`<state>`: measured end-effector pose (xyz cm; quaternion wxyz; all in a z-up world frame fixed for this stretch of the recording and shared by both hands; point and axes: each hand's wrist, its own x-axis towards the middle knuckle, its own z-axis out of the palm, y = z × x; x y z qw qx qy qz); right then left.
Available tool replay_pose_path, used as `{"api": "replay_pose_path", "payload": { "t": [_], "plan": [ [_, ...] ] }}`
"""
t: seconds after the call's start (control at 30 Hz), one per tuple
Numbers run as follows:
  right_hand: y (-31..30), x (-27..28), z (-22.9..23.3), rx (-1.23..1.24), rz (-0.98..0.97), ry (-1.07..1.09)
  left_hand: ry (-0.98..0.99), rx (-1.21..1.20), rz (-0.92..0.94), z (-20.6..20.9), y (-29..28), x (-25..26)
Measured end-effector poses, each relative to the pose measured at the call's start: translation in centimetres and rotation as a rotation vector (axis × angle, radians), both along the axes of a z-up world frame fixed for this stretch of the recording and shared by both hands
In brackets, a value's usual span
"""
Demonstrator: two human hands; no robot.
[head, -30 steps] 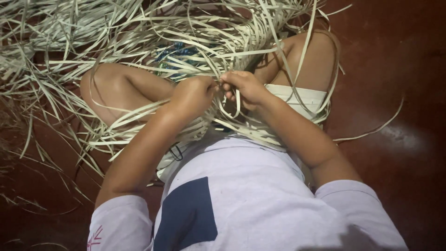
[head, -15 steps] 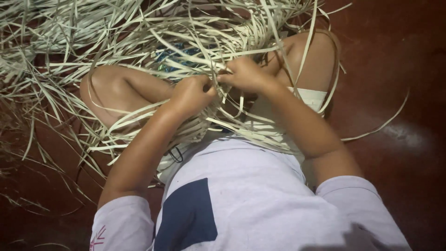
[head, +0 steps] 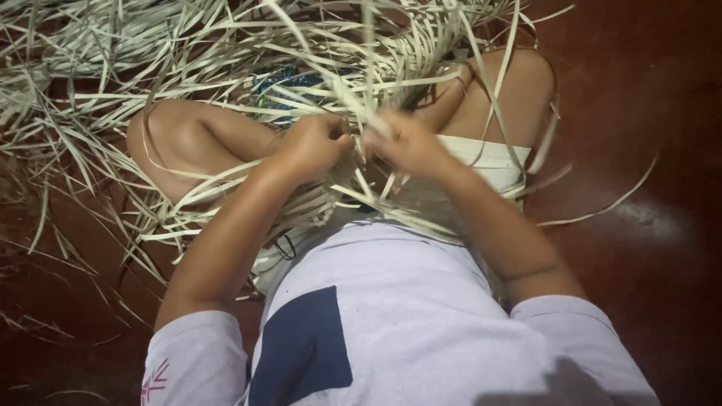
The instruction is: Weaving thin strips of natural material together to create a larger mat or basket structure while sitting on the floor.
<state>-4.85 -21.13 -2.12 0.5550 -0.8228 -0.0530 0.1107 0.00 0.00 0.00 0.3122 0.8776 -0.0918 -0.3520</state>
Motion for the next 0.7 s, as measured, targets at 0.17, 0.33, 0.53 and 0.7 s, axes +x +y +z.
{"api": "replay_pose_path", "payload": {
  "t": [0.17,0.33,0.53,0.7],
  "plan": [
    [1.4,-3.8,-1.9,0.118,-0.058,0.256,0.022,0.001,-0.016,2.2,-0.4,0.2],
    [1.4,-3.7,-3.9,0.252,-0.08,0.269,0.047,-0.023,-0.055,2.1,-1.0,0.5],
    [-3.3,-0.1,3.3,0.557,-0.296,0.199,-0.087,-0.024,-0.089,-2.4,-0.4,0.9],
    [-1.3,-1.5,-2.3,0.25,-0.146,0.276,-0.064,-0.074,-0.046,-1.7,-0.2,1.0]
  ]
}}
